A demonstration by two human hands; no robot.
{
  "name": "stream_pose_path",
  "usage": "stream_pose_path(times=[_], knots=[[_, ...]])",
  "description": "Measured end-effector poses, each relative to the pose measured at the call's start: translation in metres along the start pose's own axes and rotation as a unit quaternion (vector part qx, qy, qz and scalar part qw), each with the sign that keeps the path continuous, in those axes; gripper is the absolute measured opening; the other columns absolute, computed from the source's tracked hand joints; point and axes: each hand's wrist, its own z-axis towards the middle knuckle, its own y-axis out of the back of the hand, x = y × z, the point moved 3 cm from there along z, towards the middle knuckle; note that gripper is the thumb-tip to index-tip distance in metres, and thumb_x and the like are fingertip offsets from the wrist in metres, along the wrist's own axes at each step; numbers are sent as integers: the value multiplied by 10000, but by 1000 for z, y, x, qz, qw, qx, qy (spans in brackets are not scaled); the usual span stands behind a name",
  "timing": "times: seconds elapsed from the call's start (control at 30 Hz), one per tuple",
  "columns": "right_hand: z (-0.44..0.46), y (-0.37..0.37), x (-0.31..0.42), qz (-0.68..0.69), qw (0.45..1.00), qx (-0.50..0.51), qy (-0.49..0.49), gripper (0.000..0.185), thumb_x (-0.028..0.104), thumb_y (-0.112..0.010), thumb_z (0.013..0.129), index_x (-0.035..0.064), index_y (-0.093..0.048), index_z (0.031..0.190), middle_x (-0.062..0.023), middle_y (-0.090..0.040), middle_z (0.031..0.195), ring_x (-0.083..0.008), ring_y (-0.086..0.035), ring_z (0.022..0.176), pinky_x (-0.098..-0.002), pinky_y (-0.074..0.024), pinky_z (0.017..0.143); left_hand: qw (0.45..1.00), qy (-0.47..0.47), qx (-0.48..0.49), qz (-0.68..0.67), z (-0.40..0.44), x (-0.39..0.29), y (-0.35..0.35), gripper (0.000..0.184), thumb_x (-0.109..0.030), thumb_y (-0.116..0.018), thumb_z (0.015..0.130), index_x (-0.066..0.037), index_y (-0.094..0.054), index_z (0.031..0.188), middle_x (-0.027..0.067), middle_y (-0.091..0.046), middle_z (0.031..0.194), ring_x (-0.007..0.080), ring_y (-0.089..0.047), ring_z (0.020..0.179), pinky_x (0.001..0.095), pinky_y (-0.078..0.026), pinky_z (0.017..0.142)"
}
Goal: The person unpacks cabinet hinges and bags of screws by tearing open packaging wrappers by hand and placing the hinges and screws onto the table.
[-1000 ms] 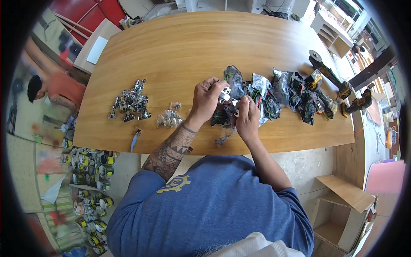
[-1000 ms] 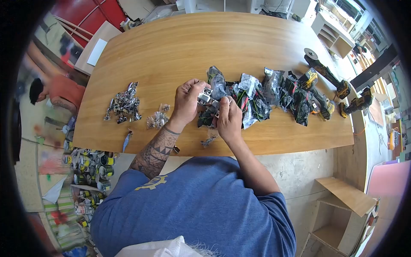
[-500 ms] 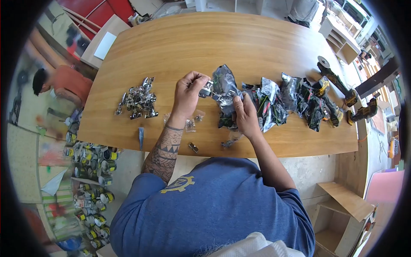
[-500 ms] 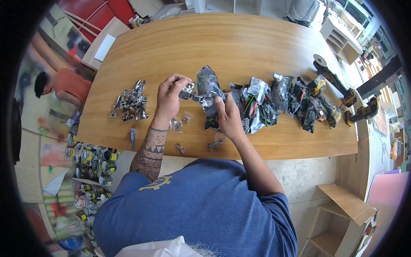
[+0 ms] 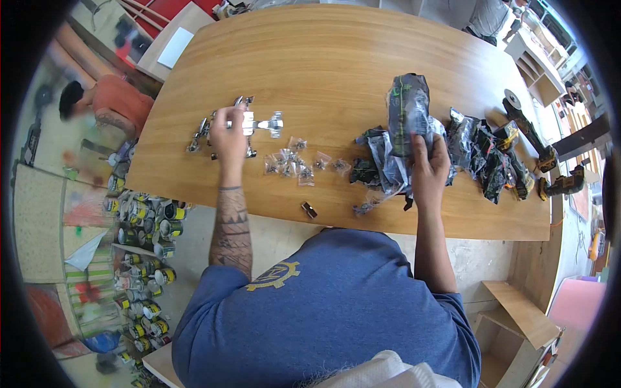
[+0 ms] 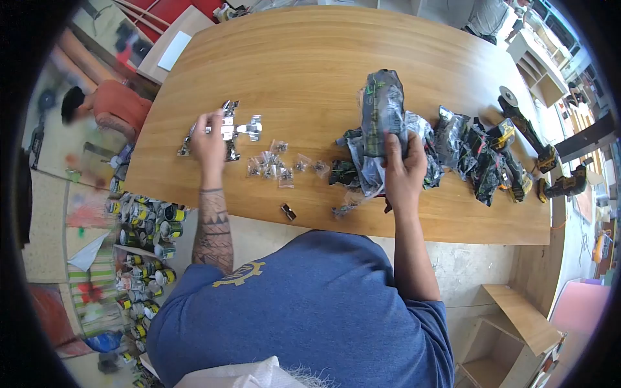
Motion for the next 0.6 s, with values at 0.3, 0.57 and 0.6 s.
stream_pose_path(times=[0.3, 0.57, 0.6], knots=[[-9, 91, -42, -384, 915, -93, 76, 413, 275, -774, 992, 11, -667, 1291, -164, -704, 1045, -270, -664, 952, -396, -535, 856, 985, 18, 53, 160, 50, 104, 15, 498, -436, -771, 972, 49, -714, 1071, 184, -785, 1031, 304, -757, 982, 414, -573, 880], [5, 155, -33, -365, 900, -226, 69, 547, 304, -816, 945, 3, -611, 1353, -241, -601, 1181, -389, -598, 1119, -450, -513, 957, 975, -6, 42, 219, 48, 67, 7, 604, -456, -748, 976, 89, -664, 1220, 240, -748, 1200, 353, -737, 1080, 457, -560, 937], [10, 162, -34, -438, 863, -242, 67, 568, 307, -820, 936, 2, -601, 1362, -256, -598, 1194, -416, -587, 1139, -469, -500, 986, 975, -22, 27, 221, 47, 62, 5, 603, -440, -748, 984, 93, -653, 1250, 233, -741, 1215, 333, -738, 1059, 444, -563, 923]])
